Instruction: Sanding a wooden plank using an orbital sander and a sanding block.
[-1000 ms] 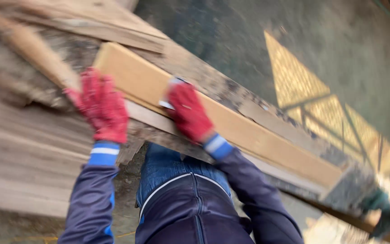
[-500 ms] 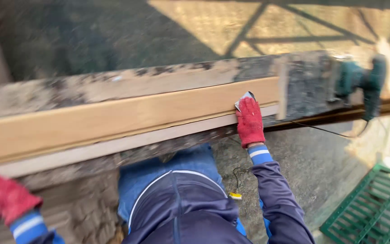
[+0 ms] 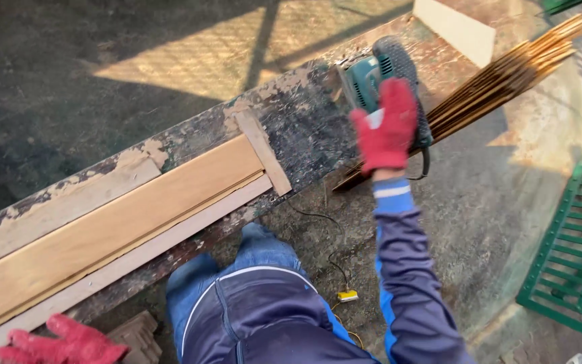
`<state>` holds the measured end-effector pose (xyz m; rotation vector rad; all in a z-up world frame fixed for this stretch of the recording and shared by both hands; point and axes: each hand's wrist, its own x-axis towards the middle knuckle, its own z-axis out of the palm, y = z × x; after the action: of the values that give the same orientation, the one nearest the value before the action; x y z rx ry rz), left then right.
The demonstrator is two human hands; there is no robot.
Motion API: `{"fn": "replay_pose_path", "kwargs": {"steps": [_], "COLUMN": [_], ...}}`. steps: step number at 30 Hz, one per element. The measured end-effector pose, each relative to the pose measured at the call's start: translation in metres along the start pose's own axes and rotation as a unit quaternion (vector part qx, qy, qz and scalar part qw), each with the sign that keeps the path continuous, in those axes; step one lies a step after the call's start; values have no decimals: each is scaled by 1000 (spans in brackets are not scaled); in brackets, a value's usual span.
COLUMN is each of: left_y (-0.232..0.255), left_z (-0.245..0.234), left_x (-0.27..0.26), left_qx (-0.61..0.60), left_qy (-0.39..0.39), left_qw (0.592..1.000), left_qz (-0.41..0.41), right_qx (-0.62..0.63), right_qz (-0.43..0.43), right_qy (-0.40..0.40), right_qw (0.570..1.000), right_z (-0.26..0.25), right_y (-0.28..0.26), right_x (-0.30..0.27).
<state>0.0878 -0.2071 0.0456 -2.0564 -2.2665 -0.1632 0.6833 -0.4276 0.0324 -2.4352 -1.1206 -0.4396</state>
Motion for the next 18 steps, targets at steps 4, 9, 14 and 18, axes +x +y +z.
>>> {"fn": "replay_pose_path", "kwargs": {"steps": [4,9,14,18], "left_y": [-23,29,80,186], "left_z": [21,4,-3,-19], "left_x": [-11,-48,-61,-63], "left_qx": [-124,-240,-287,-395], "left_qy": [43,14,27,-27], "left_qw": [991,970,949,896], "left_qz": [39,35,126,201], "right_qx": [-15,16,-76,13], "right_qz": [137,38,33,110], "right_qy": [-116,28,108,129], "right_qw": [984,999,991,985], "right_z": [-1,-1,8,35], "right_y": [100,82,43,43], "right_x": [32,13,6,-2]}}
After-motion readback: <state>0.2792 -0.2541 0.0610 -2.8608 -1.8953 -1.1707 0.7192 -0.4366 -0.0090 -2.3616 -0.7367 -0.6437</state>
